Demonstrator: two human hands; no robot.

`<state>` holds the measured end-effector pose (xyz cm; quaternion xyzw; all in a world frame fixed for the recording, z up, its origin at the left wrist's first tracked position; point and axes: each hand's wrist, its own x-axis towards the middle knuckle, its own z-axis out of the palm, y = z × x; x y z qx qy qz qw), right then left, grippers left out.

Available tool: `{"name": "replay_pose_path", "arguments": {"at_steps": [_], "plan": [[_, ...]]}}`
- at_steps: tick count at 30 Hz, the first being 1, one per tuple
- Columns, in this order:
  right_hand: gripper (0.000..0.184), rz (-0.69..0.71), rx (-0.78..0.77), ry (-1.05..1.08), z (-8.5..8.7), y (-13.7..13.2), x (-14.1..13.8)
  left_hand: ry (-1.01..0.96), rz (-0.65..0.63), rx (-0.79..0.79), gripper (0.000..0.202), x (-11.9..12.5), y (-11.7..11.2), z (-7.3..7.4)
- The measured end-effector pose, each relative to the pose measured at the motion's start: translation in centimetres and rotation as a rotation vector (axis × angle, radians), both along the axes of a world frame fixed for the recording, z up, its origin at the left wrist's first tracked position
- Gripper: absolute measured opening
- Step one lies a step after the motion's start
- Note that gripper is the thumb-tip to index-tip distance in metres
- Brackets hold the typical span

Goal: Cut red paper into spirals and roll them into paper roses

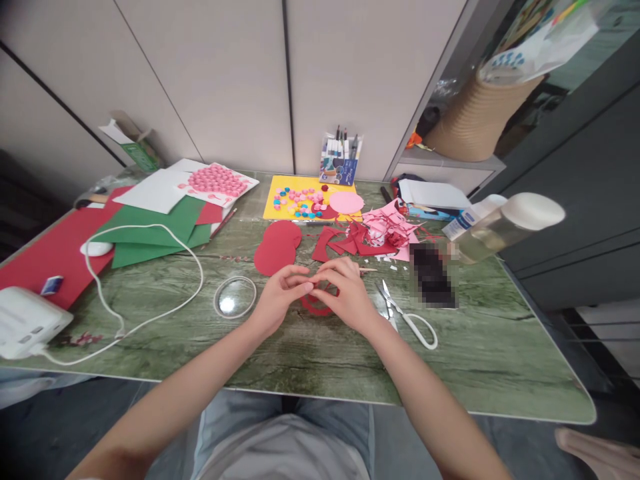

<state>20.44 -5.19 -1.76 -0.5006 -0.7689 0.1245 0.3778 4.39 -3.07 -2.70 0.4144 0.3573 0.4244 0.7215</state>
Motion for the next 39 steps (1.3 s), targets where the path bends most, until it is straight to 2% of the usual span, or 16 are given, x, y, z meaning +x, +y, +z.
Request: {"name": "replay_pose_path", "arguments": {"at_steps": [4,11,21,30,39], "plan": [[0.011,0.012,0.014,0.008,-0.1,0.1,0.4,0.009,-0.012,0.006,0.035,-0.2,0.3,0.0],[0.025,0.126,-0.086,-0.015,-0.4,0.1,0.2,0.027,-0.056,0.056,0.035,-0.3,0.4,0.0],[0.017,-0.089,0.01,0.066,-1.0,0.0,-0.2,-0.015,-0.019,0.025,0.034,0.2,0.1,0.0],[0.012,-0.096,-0.002,0.125,-0.7,0.0,-0.1,0.059,-0.021,0.061,0.032,0.2,-0.1,0.0],[0.008,-0.074,0.006,0.13,-0.6,0.1,0.1,0.045,-0.047,0.096,0.032,0.1,-0.2,-0.1]]}}
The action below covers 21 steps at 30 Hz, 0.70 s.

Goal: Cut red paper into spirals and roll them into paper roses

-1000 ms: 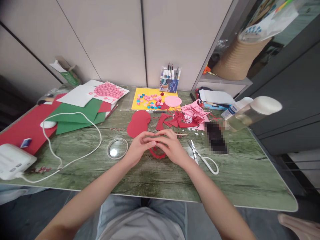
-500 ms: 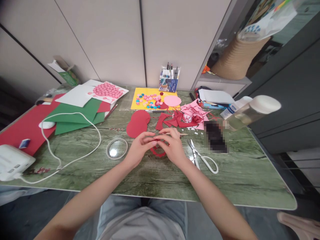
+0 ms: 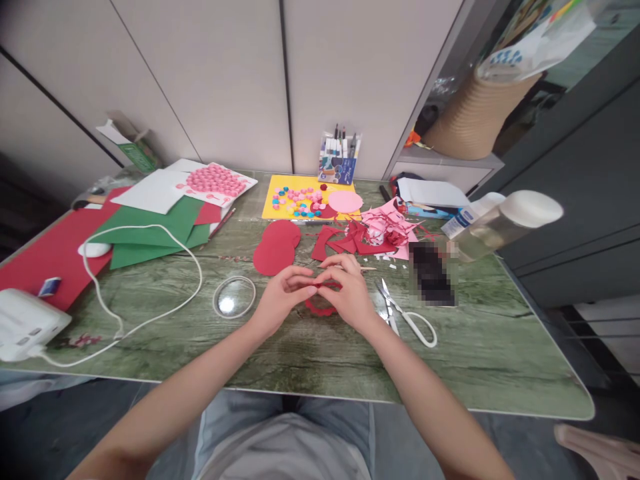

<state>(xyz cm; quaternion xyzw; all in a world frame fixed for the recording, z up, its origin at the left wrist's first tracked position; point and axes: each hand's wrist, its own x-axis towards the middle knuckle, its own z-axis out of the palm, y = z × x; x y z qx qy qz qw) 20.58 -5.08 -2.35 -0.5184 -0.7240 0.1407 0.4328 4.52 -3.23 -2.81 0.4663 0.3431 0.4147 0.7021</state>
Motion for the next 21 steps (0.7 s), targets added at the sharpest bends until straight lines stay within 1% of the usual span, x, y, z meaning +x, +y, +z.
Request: {"name": "replay_pose_path", "arguments": {"at_steps": [6,10,13,15,21], "plan": [[0.008,0.039,-0.031,-0.041,0.22,0.01,-0.03,-0.024,-0.006,-0.05,0.032,0.06,-0.04,-0.06],[0.004,0.048,-0.032,-0.048,0.41,-0.04,-0.05,-0.07,0.03,-0.129,0.032,0.02,0.08,-0.05],[0.012,0.068,-0.007,-0.081,0.49,-0.05,0.11,-0.101,0.054,-0.184,0.032,-0.16,0.25,0.07],[0.015,0.087,0.002,-0.096,0.46,-0.02,0.24,-0.109,0.046,-0.203,0.032,-0.31,0.35,0.09],[0.026,0.193,-0.038,-0.15,0.4,0.05,0.22,-0.103,0.0,-0.163,0.033,-0.55,0.54,-0.38]]}}
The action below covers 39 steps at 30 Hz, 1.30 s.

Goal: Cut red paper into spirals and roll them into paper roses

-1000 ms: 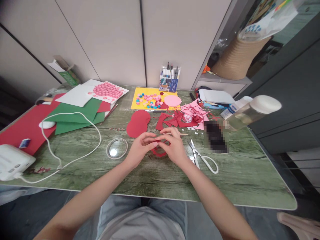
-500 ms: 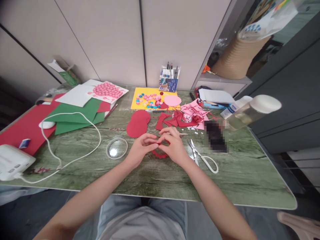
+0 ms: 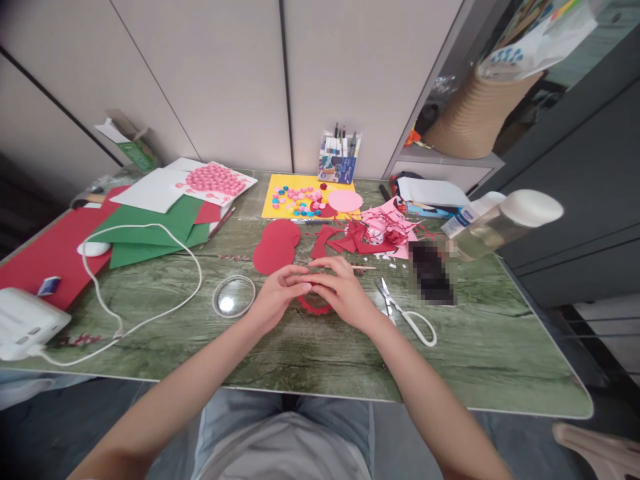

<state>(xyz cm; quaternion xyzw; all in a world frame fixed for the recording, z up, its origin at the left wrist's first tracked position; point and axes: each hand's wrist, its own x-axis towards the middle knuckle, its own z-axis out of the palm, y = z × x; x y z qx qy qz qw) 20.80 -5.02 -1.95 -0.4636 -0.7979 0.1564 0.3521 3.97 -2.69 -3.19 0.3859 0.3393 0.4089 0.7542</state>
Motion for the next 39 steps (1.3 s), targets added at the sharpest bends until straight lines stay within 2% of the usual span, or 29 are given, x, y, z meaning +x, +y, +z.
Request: {"name": "replay_pose_path", "arguments": {"at_steps": [4,9,16,24,33,39], "plan": [[0.029,-0.002,0.0,-0.009,-0.18,-0.05,-0.25,0.003,0.001,0.026,0.034,0.07,-0.01,-0.14],[0.022,-0.113,0.045,0.035,-0.56,-0.09,-0.41,-0.006,0.02,0.041,0.034,0.3,-0.28,0.14],[0.015,-0.158,0.085,0.111,-0.63,0.06,-0.13,0.027,0.013,0.051,0.033,0.57,-0.5,0.48],[0.005,-0.161,0.045,0.156,-0.39,-0.05,-0.16,0.048,-0.008,0.083,0.032,0.63,-0.66,0.45],[0.013,-0.132,0.007,0.161,-0.3,0.03,-0.31,0.072,-0.048,0.092,0.032,0.66,-0.8,0.29],[0.007,-0.128,-0.003,0.133,-0.09,-0.03,-0.29,0.052,0.004,0.03,0.032,0.61,-0.54,0.26]]}}
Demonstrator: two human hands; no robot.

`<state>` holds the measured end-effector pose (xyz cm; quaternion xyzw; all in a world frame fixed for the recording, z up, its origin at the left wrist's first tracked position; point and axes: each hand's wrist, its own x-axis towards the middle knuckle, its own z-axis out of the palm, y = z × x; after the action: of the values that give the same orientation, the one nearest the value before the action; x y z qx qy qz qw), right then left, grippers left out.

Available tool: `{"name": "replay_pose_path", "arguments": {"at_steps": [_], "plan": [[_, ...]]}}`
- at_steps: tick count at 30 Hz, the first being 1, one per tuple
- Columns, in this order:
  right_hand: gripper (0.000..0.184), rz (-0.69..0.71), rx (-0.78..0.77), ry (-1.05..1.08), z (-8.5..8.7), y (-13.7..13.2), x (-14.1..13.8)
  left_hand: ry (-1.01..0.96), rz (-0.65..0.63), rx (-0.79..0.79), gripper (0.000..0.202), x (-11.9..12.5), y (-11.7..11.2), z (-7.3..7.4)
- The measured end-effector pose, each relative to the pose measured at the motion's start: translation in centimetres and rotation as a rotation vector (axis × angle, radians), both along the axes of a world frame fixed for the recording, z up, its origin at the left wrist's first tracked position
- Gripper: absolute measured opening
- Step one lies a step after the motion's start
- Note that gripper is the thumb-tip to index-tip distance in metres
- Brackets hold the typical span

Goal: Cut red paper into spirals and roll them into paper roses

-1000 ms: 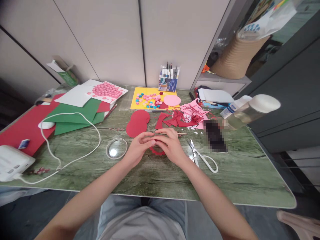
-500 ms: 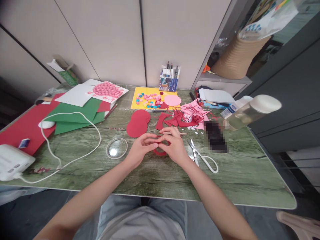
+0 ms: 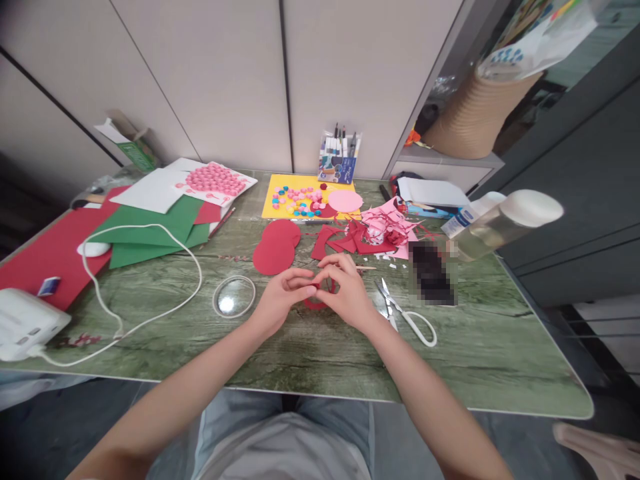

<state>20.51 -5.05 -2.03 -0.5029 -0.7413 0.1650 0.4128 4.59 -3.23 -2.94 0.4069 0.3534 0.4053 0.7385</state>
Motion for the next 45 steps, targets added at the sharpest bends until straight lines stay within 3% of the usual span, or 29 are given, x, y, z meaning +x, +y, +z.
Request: {"name": "replay_pose_path", "arguments": {"at_steps": [5,11,26,36,45], "plan": [[0.014,0.016,0.032,-0.055,0.08,0.01,0.55,-0.024,0.035,-0.02,0.032,-0.25,0.28,0.02],[0.023,0.143,-0.012,-0.127,0.13,0.03,0.68,-0.015,-0.008,0.022,0.032,-0.34,0.35,-0.09],[0.013,-0.033,0.125,-0.108,-0.35,0.15,0.44,-0.064,0.008,-0.028,0.032,-0.05,-0.03,0.15],[0.006,0.003,0.081,-0.104,-0.17,0.14,0.56,-0.059,0.008,-0.037,0.032,0.0,-0.05,0.16],[0.019,0.12,0.009,-0.14,0.25,0.24,0.86,-0.031,0.014,-0.005,0.035,-0.29,0.19,-0.2]]}}
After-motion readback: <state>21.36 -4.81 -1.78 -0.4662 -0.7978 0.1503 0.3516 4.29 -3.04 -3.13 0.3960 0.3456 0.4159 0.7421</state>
